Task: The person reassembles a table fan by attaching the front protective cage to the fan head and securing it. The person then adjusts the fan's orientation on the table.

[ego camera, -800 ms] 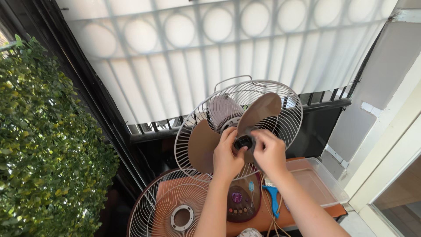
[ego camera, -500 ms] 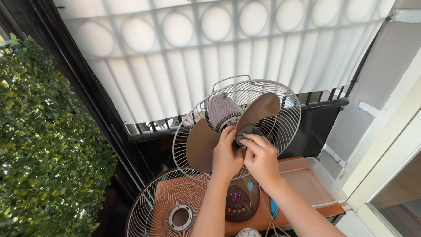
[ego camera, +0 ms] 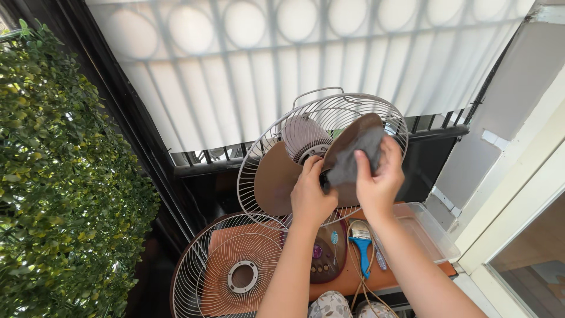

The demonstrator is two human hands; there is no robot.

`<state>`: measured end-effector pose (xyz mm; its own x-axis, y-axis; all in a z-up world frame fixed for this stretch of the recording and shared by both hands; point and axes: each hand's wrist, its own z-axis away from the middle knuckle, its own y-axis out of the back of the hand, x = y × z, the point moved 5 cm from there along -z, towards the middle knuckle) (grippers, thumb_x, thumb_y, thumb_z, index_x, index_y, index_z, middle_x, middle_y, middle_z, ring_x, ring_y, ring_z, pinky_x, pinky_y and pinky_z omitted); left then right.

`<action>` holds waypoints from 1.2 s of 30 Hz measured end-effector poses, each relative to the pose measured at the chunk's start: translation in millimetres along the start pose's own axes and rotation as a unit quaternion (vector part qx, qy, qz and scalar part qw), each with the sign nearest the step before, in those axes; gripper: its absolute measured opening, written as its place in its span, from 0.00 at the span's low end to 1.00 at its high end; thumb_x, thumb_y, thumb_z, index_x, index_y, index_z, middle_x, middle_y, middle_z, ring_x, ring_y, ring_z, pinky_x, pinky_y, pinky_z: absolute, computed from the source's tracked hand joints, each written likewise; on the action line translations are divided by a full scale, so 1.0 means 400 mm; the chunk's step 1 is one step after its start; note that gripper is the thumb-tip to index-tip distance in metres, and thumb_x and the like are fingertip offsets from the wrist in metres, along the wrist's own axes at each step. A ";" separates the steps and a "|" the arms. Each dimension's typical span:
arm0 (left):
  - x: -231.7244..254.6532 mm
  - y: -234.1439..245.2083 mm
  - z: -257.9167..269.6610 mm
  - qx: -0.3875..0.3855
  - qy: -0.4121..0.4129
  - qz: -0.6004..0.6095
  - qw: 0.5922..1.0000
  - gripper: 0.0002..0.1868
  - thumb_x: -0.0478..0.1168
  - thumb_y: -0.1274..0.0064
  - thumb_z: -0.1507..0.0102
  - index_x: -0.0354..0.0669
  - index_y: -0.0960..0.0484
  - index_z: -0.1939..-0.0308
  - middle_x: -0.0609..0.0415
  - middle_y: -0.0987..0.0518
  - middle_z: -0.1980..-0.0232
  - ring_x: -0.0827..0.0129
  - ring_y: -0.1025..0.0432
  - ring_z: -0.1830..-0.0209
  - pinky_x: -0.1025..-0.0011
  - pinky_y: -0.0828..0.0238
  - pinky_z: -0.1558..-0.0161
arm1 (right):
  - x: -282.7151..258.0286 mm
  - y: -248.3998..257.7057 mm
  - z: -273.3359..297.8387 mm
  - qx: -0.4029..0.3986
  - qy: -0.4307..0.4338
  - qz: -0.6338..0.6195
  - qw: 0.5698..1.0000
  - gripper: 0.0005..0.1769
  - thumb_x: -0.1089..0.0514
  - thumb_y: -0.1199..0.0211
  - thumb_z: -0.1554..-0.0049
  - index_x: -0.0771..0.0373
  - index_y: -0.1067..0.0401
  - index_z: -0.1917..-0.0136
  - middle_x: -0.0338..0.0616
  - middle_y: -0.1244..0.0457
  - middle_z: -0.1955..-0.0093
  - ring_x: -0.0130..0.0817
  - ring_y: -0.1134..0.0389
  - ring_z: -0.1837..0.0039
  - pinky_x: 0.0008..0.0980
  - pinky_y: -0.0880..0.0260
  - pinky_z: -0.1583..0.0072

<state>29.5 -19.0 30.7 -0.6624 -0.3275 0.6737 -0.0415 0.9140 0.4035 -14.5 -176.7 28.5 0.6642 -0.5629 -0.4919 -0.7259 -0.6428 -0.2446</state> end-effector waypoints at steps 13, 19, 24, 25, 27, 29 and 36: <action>-0.007 0.000 -0.012 -0.013 -0.025 -0.056 0.998 0.32 0.32 0.35 0.49 0.39 0.25 0.41 0.56 0.27 0.35 0.51 0.27 0.41 0.56 0.29 0.48 | -0.092 -0.079 -0.099 0.037 0.147 0.142 0.978 0.10 0.72 0.30 0.42 0.70 0.29 0.48 0.51 0.36 0.48 0.44 0.31 0.45 0.36 0.30 0.42; -0.011 -0.001 -0.015 -0.026 -0.013 -0.041 0.999 0.31 0.26 0.42 0.51 0.40 0.24 0.42 0.54 0.27 0.33 0.46 0.26 0.45 0.54 0.27 0.50 | -0.085 -0.096 0.015 -0.073 0.176 0.155 0.969 0.08 0.75 0.33 0.50 0.68 0.27 0.59 0.49 0.36 0.57 0.44 0.31 0.54 0.33 0.30 0.51; 0.000 -0.008 -0.017 -0.051 -0.019 -0.061 0.997 0.33 0.25 0.43 0.53 0.40 0.23 0.42 0.54 0.27 0.34 0.48 0.26 0.46 0.54 0.28 0.50 | -0.094 -0.071 -0.002 -0.059 0.206 0.179 0.960 0.09 0.75 0.33 0.54 0.68 0.26 0.60 0.50 0.36 0.58 0.45 0.32 0.55 0.34 0.31 0.52; 0.004 -0.006 -0.013 -0.046 -0.023 -0.053 0.997 0.32 0.27 0.41 0.51 0.40 0.24 0.42 0.54 0.27 0.34 0.48 0.26 0.46 0.54 0.28 0.50 | -0.094 -0.058 -0.027 -0.025 0.202 0.179 0.962 0.08 0.75 0.33 0.52 0.68 0.26 0.59 0.49 0.36 0.57 0.44 0.31 0.53 0.35 0.32 0.50; 0.010 -0.003 -0.010 -0.036 -0.034 -0.039 0.998 0.30 0.30 0.37 0.48 0.39 0.24 0.41 0.53 0.27 0.35 0.48 0.26 0.46 0.54 0.29 0.49 | -0.088 -0.043 -0.103 0.046 0.194 0.179 0.964 0.08 0.76 0.33 0.47 0.68 0.27 0.58 0.48 0.35 0.55 0.44 0.31 0.50 0.36 0.32 0.45; 0.014 -0.008 -0.013 -0.038 -0.035 -0.050 0.997 0.30 0.30 0.37 0.48 0.38 0.24 0.41 0.54 0.27 0.34 0.49 0.26 0.45 0.55 0.29 0.49 | -0.070 -0.040 -0.164 0.090 0.134 0.125 0.979 0.07 0.74 0.31 0.42 0.69 0.28 0.54 0.49 0.35 0.52 0.43 0.32 0.49 0.35 0.31 0.44; 0.013 -0.006 -0.010 -0.017 -0.036 -0.024 0.999 0.30 0.31 0.37 0.47 0.37 0.25 0.41 0.51 0.28 0.33 0.45 0.26 0.46 0.53 0.28 0.50 | -0.081 -0.076 -0.035 0.010 0.142 0.162 0.976 0.08 0.74 0.33 0.45 0.68 0.31 0.59 0.49 0.37 0.56 0.43 0.33 0.54 0.33 0.33 0.50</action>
<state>29.1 -23.8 35.8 -0.7118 -0.3521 0.6077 -0.0497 0.8884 0.4564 -11.5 -146.1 63.4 0.4190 -0.8583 -0.2962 -0.9080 -0.3975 -0.1323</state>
